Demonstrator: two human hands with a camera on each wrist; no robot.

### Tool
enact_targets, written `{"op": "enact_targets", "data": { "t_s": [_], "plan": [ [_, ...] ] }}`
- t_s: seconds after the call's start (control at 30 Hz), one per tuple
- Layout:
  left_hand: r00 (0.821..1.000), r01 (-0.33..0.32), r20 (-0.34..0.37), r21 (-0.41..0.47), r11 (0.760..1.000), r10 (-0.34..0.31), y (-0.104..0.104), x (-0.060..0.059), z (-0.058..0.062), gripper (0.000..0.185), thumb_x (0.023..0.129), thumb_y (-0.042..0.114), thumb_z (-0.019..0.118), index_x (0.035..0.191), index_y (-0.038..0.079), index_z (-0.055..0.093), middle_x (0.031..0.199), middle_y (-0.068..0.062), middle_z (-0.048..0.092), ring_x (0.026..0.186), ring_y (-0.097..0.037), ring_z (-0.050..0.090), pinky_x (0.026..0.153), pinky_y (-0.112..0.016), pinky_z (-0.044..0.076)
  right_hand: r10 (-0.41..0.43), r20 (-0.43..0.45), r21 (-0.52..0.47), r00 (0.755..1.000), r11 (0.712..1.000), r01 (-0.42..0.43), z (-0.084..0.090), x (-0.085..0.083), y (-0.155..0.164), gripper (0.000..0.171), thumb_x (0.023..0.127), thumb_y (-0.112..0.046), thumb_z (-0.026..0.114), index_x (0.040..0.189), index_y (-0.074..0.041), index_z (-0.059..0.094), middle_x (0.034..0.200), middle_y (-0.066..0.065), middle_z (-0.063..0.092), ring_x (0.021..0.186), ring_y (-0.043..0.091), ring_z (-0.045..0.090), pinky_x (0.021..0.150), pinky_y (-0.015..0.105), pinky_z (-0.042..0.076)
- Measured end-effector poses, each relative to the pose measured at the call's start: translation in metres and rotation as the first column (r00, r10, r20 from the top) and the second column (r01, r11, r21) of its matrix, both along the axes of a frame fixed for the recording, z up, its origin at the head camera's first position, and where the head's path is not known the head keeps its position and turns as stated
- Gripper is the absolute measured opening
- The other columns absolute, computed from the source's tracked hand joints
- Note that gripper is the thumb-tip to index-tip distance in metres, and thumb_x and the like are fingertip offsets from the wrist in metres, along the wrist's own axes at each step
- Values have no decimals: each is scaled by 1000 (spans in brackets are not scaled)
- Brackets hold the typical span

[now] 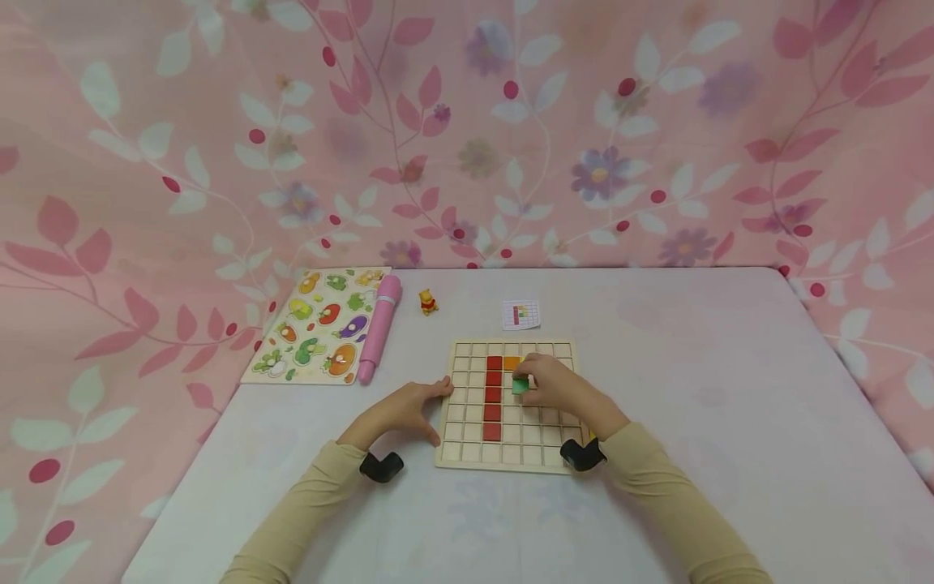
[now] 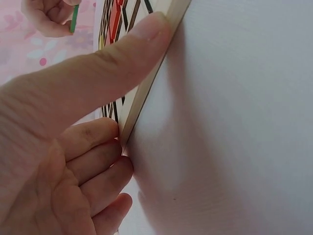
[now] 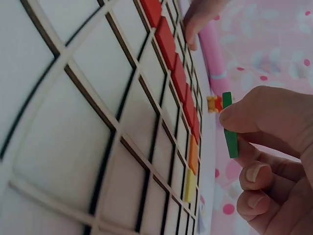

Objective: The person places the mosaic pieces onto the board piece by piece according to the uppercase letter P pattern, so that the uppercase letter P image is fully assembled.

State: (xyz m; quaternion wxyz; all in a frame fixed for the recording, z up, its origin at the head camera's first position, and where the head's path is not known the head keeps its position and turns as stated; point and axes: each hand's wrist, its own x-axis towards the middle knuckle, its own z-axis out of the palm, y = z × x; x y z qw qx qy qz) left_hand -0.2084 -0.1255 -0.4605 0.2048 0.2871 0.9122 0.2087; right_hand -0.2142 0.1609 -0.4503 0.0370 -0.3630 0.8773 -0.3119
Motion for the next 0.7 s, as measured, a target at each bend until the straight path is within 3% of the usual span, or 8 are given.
{"op": "enact_targets", "data": {
  "t_s": [0.27,0.53,0.7],
  "plan": [
    [1000,-8,-4,8,1000,8,-1,-1,-1,88,56,21,85,133,7,43,141,-6,30,126,-19,29,101,-30,24,51,-65,27,997,998,-49,-12,-6,-13,20,72,0,67,92,2,65,84,4,56,64,14,45,55,22,41],
    [1000,-11,8,9,1000,11,-1,-2,-7,89,57,24,85,134,8,42,141,-5,29,127,-18,28,102,-29,22,58,17,53,998,997,-59,-18,-7,-16,19,72,2,68,91,4,65,84,7,58,63,11,43,55,22,41],
    [1000,-13,-3,8,1000,13,-2,-2,-6,89,56,23,85,133,7,43,141,-5,29,127,-17,28,102,-29,23,59,-2,42,998,997,-59,-20,-8,-18,18,73,2,68,90,1,64,84,5,58,62,11,42,54,23,40]
  ]
}}
